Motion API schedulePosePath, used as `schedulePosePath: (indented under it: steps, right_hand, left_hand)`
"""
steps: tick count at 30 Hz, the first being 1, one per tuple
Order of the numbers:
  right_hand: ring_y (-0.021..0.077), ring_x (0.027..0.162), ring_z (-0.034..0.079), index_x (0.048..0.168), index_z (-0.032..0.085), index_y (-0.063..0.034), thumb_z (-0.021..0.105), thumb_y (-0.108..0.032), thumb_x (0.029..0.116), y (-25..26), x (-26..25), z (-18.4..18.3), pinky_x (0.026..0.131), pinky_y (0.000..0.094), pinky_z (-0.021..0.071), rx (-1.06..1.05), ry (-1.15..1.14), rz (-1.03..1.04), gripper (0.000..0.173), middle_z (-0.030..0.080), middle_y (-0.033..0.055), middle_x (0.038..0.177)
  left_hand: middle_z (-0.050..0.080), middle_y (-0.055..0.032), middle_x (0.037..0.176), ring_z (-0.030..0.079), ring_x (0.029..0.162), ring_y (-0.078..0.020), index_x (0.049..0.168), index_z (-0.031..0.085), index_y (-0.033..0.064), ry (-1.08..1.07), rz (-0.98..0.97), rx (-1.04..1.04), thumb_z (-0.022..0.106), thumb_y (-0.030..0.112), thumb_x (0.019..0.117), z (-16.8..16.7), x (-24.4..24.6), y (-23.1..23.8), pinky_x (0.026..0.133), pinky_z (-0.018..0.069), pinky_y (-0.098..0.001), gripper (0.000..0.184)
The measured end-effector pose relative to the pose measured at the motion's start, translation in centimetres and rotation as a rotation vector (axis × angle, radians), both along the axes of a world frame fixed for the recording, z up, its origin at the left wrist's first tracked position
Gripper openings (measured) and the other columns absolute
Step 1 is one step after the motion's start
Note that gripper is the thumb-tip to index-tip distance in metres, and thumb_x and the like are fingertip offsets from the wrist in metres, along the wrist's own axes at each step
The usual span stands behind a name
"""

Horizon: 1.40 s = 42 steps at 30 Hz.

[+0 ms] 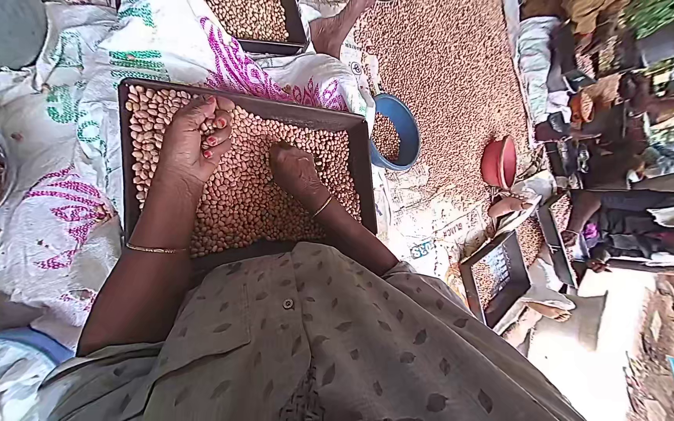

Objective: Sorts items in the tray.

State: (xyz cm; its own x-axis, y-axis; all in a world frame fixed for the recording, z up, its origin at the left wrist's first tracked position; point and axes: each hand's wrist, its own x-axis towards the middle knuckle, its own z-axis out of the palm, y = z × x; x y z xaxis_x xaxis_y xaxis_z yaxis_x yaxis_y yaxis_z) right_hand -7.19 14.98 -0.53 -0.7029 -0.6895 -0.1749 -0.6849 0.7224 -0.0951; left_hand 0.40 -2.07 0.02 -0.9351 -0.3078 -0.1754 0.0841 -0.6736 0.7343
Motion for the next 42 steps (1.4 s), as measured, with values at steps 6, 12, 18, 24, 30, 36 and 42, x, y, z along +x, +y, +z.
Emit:
schedulePosePath:
  steps: [6, 12, 18, 24, 30, 36, 42]
  right_hand:
    - [0.0373, 0.099, 0.071, 0.113, 0.070, -0.0031, 0.061, -0.020, 0.0941, 0.7, -1.0, -0.2, 0.081, 0.0599, 0.0540, -0.060, -0.111, -0.070, 0.027, 0.072, 0.0179, 0.108]
    - [0.0155, 0.078, 0.071, 0.111, 0.066, 0.0089, 0.063, 0.003, 0.0927, 0.7, -1.2, 2.0, 0.071, 0.0307, 0.0611, -0.983, -0.432, 0.132, 0.020, 0.073, 0.0161, 0.099]
    - [0.0298, 0.115, 0.068, 0.116, 0.072, 0.0040, 0.069, -0.009, 0.0927, -2.2, -1.5, -0.4, 0.099, 0.0440, 0.0551, -0.855, -0.164, 0.283, 0.027, 0.071, 0.0195, 0.120]
    - [0.0374, 0.135, 0.052, 0.119, 0.075, -0.0110, 0.075, -0.019, 0.0885, 1.2, -4.7, -3.1, 0.110, 0.0629, 0.0363, -0.389, 0.014, 0.399, 0.031, 0.064, 0.0134, 0.138]
    - [0.0362, 0.113, 0.066, 0.111, 0.075, -0.0004, 0.069, -0.007, 0.0918, 9.6, -8.1, -1.7, 0.101, 0.0529, 0.0511, -0.392, -0.141, 0.068, 0.021, 0.070, 0.0210, 0.118]
    - [0.0119, 0.083, 0.065, 0.112, 0.072, 0.0021, 0.066, -0.002, 0.0953, 9.9, -6.0, 1.3, 0.075, 0.0274, 0.0557, -0.606, -0.535, 0.068, 0.018, 0.069, 0.0137, 0.109]
    - [0.0302, 0.105, 0.070, 0.116, 0.073, -0.0003, 0.058, -0.003, 0.0977, 0.5, -5.3, 0.0, 0.093, 0.0468, 0.0553, -0.623, -0.264, 0.191, 0.024, 0.071, 0.0191, 0.118]
  left_hand:
    - [0.058, 0.0097, 0.072, 0.034, 0.044, 0.0026, 0.102, 0.065, 0.0159, -0.172, -0.161, -0.193, 0.025, 0.039, 0.1128, -0.1, -0.1, 0.6, 0.039, 0.0260, -0.0118, 0.048]
    - [0.059, 0.0079, 0.070, 0.036, 0.044, 0.0006, 0.101, 0.064, 0.0186, -0.274, -0.245, -0.249, 0.026, 0.052, 0.1101, -0.1, -0.2, 1.2, 0.040, 0.0271, -0.0141, 0.051]
    - [0.052, 0.0102, 0.066, 0.038, 0.045, 0.0034, 0.094, 0.060, 0.0150, -0.024, 0.101, 0.112, 0.025, 0.023, 0.1124, -0.2, -0.2, 0.0, 0.041, 0.0299, -0.0095, 0.040]
    - [0.051, 0.0101, 0.067, 0.038, 0.045, 0.0031, 0.096, 0.059, 0.0151, 0.124, 0.272, 0.216, 0.023, 0.020, 0.1126, -0.6, -0.3, -0.6, 0.040, 0.0302, -0.0092, 0.040]
    - [0.046, 0.0118, 0.061, 0.036, 0.043, 0.0035, 0.094, 0.060, 0.0161, 0.150, 0.233, 0.205, 0.023, 0.021, 0.1127, -0.6, -0.2, -0.6, 0.039, 0.0292, -0.0095, 0.041]
    - [0.044, 0.0124, 0.059, 0.034, 0.041, 0.0040, 0.095, 0.059, 0.0169, 0.147, 0.194, 0.160, 0.023, 0.022, 0.1130, -0.7, -0.2, -0.6, 0.038, 0.0276, -0.0091, 0.040]
    - [0.046, 0.0125, 0.060, 0.036, 0.043, 0.0042, 0.096, 0.060, 0.0168, 0.128, 0.194, 0.157, 0.025, 0.022, 0.1129, -0.8, -0.1, -0.7, 0.039, 0.0298, -0.0092, 0.040]
